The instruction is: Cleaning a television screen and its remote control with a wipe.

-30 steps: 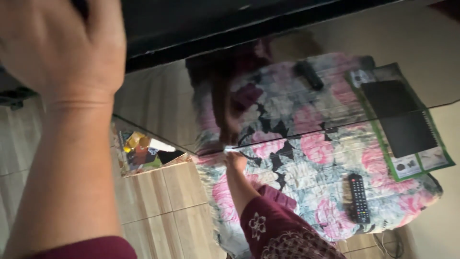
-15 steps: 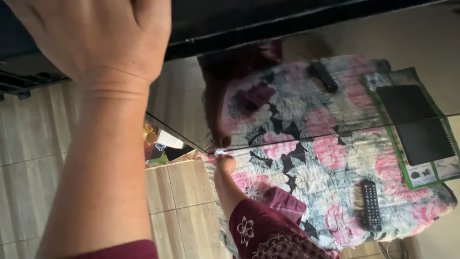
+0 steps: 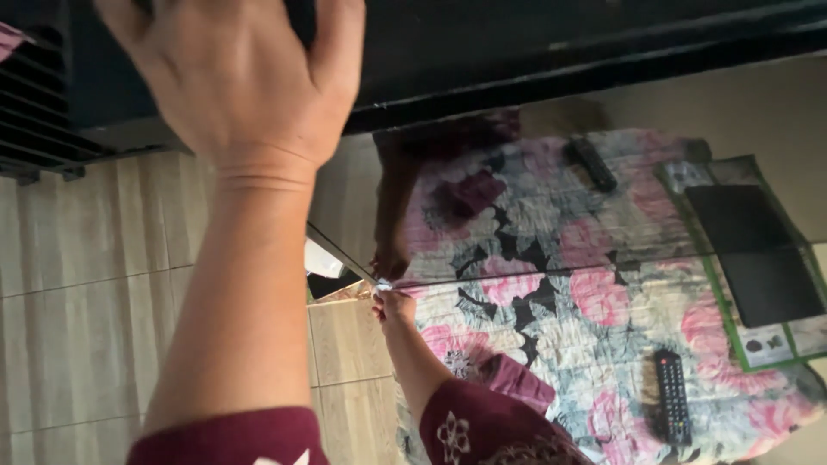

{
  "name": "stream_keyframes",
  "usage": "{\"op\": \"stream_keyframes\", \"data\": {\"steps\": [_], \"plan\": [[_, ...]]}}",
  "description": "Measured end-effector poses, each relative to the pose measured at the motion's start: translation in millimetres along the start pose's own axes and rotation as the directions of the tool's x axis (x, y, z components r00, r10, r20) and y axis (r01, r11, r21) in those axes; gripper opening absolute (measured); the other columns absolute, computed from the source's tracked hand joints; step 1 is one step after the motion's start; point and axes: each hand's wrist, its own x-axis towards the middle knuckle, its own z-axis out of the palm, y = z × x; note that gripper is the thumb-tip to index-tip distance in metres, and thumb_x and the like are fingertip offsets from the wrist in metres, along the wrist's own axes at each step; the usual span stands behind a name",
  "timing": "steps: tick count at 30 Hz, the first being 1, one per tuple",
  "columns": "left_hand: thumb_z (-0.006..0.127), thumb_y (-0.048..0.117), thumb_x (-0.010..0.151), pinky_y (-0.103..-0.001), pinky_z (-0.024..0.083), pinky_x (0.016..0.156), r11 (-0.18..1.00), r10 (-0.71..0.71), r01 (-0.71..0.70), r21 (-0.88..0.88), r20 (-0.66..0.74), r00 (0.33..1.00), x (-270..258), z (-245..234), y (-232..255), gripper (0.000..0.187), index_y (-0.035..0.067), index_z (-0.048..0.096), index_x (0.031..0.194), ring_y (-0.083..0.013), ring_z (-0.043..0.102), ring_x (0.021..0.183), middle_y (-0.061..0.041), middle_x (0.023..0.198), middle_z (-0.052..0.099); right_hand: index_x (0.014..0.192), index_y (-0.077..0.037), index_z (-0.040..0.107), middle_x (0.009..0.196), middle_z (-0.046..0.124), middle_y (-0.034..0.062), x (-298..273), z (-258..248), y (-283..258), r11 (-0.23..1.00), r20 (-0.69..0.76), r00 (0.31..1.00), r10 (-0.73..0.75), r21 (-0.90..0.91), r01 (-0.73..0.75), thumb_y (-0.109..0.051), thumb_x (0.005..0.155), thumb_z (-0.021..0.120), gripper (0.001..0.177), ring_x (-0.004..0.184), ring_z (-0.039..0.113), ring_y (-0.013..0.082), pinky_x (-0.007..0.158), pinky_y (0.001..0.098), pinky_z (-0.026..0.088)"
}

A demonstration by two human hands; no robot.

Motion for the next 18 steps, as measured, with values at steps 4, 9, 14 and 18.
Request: {"op": "stream_keyframes", "data": {"steps": [4,9,14,18], "plan": [[0.047,0.035,0.106,-0.063,0.026,0.122,1.0,-0.006,0.006,0.018,-0.026,1.0,5.0,-3.4,3.9,0.036,0.006,0.066,0.115,-0.0301,0.059,0.11,-0.01,0.097,0.066,0.084,-0.007,0.065,0.07,0.066,0.0054,-54.9,13.8,-34.4,0.999,0.129,0.991,-0.043,0.02,0.041,-0.006,0.086,0.071,0.007,0.054,0.059,0.0152,0.05,0.0328,0.049],[0.048,0.042,0.107,-0.066,0.02,0.119,0.995,-0.093,0.094,0.026,-0.025,0.995,15.0,-14.4,14.8,0.044,0.005,0.067,0.123,-0.0316,0.059,0.116,-0.01,0.099,0.071,0.083,-0.007,0.064,0.071,0.065,0.0049,-134.2,37.5,-75.1,0.994,0.377,0.92,-0.108,0.055,0.095,-0.007,0.093,0.069,0.01,0.06,0.061,0.0148,0.056,0.032,0.052],[0.052,0.051,0.109,-0.067,0.02,0.119,0.984,-0.176,0.175,0.035,0.023,0.984,19.1,-18.7,18.3,0.051,0.007,0.07,0.126,-0.0323,0.06,0.119,-0.009,0.094,0.074,0.093,-0.003,0.066,0.08,0.067,0.0044,-273.2,62.3,-160.1,0.991,0.563,0.816,-0.131,0.082,0.103,-0.007,0.097,0.06,0.008,0.07,0.063,0.0151,0.069,0.0321,0.054],[0.054,0.054,0.107,-0.066,0.02,0.12,0.978,-0.209,0.208,0.023,0.047,0.977,22.3,-22.6,19.9,0.052,0.007,0.072,0.121,-0.0323,0.061,0.118,-0.009,0.094,0.075,0.109,0.002,0.066,0.086,0.065,0.0061,-337.4,34.9,-216.1,0.991,0.798,0.59,-0.122,0.068,0.113,-0.002,0.099,0.054,0.016,0.077,0.06,0.0156,0.074,0.0314,0.051]]}}
